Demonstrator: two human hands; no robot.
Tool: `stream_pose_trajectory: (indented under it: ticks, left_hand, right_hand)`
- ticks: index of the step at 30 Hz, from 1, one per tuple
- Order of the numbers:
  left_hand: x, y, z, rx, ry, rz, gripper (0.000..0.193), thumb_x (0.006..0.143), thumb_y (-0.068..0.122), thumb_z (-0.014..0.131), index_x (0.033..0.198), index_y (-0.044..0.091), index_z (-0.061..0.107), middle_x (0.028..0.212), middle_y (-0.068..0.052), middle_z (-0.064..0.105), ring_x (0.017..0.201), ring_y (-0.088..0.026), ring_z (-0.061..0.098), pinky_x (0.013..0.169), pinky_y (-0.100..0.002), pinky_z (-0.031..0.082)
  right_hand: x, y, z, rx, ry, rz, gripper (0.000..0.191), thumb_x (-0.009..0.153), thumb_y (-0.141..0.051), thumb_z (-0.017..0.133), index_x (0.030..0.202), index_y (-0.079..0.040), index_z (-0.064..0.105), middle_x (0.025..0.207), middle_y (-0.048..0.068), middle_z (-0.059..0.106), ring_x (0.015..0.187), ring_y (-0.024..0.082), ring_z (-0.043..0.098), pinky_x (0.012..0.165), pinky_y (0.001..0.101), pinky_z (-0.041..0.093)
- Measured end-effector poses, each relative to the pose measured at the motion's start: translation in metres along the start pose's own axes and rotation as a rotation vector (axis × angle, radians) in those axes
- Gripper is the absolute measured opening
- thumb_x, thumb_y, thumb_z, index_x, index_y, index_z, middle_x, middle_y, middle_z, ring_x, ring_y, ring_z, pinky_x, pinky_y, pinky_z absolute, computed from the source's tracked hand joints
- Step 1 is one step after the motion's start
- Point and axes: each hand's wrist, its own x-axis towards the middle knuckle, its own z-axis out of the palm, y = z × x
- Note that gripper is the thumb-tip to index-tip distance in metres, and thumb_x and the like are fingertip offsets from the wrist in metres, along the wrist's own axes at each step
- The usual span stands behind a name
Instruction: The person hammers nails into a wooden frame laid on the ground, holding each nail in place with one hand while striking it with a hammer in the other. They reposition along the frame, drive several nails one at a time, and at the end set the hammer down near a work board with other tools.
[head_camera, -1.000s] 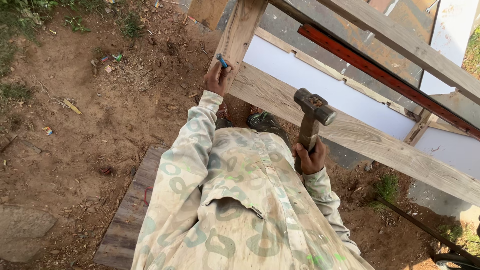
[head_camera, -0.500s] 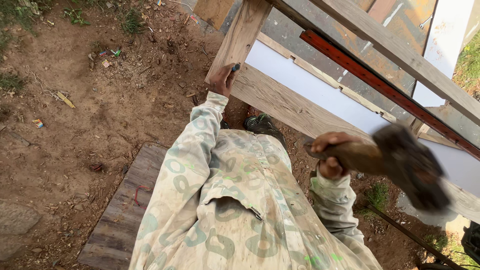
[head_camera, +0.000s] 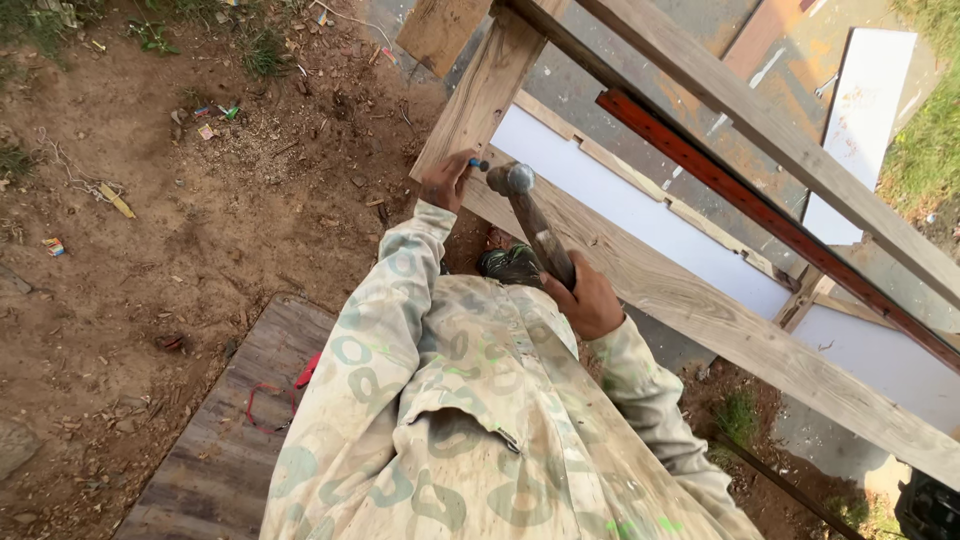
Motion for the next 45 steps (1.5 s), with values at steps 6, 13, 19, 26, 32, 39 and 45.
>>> stream_pose_trajectory:
  ticks: [6, 13, 19, 26, 32, 39, 45]
  left_hand:
    - [-0.003, 0.001, -0.004, -0.304, 0.09, -0.202, 0.014, 0.109, 0.014, 0.057, 0.113, 0.005, 0.066, 0.104, -0.008, 0.075, 0.092, -0.02, 0.074, 0.078, -0.033, 0.059]
    - [-0.005, 0.002, -0.009, -0.444, 0.084, -0.148, 0.01, 0.11, 0.01, 0.057, 0.111, 0.003, 0.063, 0.105, -0.009, 0.074, 0.098, -0.021, 0.073, 0.087, -0.034, 0.059]
    - [-0.011, 0.001, -0.002, -0.311, 0.085, -0.196, 0.007, 0.106, 0.008, 0.061, 0.108, 0.003, 0.066, 0.104, -0.008, 0.076, 0.096, -0.019, 0.076, 0.083, -0.031, 0.06]
    - [-0.013, 0.0, -0.001, -0.173, 0.008, -0.138, 0.02, 0.102, 0.009, 0.063, 0.121, 0.01, 0.07, 0.107, -0.008, 0.078, 0.087, -0.023, 0.075, 0.075, -0.034, 0.06]
    - [-0.011, 0.002, -0.005, -0.064, -0.017, -0.015, 0.023, 0.105, 0.014, 0.065, 0.128, 0.016, 0.065, 0.114, -0.009, 0.076, 0.097, -0.028, 0.077, 0.076, -0.038, 0.062]
    - [-0.008, 0.004, -0.003, 0.013, -0.068, 0.008, 0.024, 0.101, 0.012, 0.065, 0.125, 0.015, 0.067, 0.111, -0.009, 0.077, 0.085, -0.028, 0.075, 0.07, -0.04, 0.059]
    - [-0.007, 0.001, -0.005, -0.276, 0.022, -0.156, 0.011, 0.108, 0.014, 0.061, 0.117, 0.009, 0.066, 0.109, -0.009, 0.075, 0.094, -0.025, 0.074, 0.082, -0.036, 0.059]
  right_hand:
    - [-0.035, 0.032, 0.002, 0.302, 0.154, 0.012, 0.031, 0.097, -0.027, 0.066, 0.11, 0.0, 0.059, 0.064, 0.004, 0.062, 0.052, 0.013, 0.057, 0.051, 0.0302, 0.047]
    - [-0.044, 0.043, 0.016, 0.454, 0.241, -0.024, 0.029, 0.099, -0.022, 0.062, 0.116, 0.001, 0.058, 0.067, 0.003, 0.061, 0.054, 0.011, 0.056, 0.052, 0.0277, 0.048]
    - [-0.051, 0.048, 0.006, 0.57, 0.273, -0.214, 0.026, 0.102, -0.021, 0.062, 0.111, 0.002, 0.055, 0.079, 0.006, 0.063, 0.064, 0.013, 0.059, 0.06, 0.029, 0.051]
    - [-0.032, 0.022, -0.038, 0.773, 0.528, -0.985, 0.034, 0.099, -0.027, 0.068, 0.115, -0.003, 0.051, 0.081, 0.012, 0.061, 0.067, 0.023, 0.064, 0.06, 0.0371, 0.059]
    - [-0.012, -0.025, -0.031, 0.708, 0.828, -1.351, 0.033, 0.103, -0.039, 0.06, 0.113, -0.011, 0.046, 0.076, 0.008, 0.057, 0.059, 0.018, 0.063, 0.052, 0.0345, 0.057]
    - [0.004, 0.016, 0.026, -0.069, 0.028, -0.087, 0.037, 0.099, -0.032, 0.069, 0.106, 0.003, 0.058, 0.072, 0.014, 0.063, 0.062, 0.025, 0.059, 0.06, 0.0405, 0.047]
    - [-0.041, 0.055, 0.019, 0.188, 0.051, 0.117, 0.044, 0.095, -0.041, 0.065, 0.105, 0.001, 0.063, 0.064, 0.01, 0.064, 0.053, 0.019, 0.063, 0.053, 0.0373, 0.05]
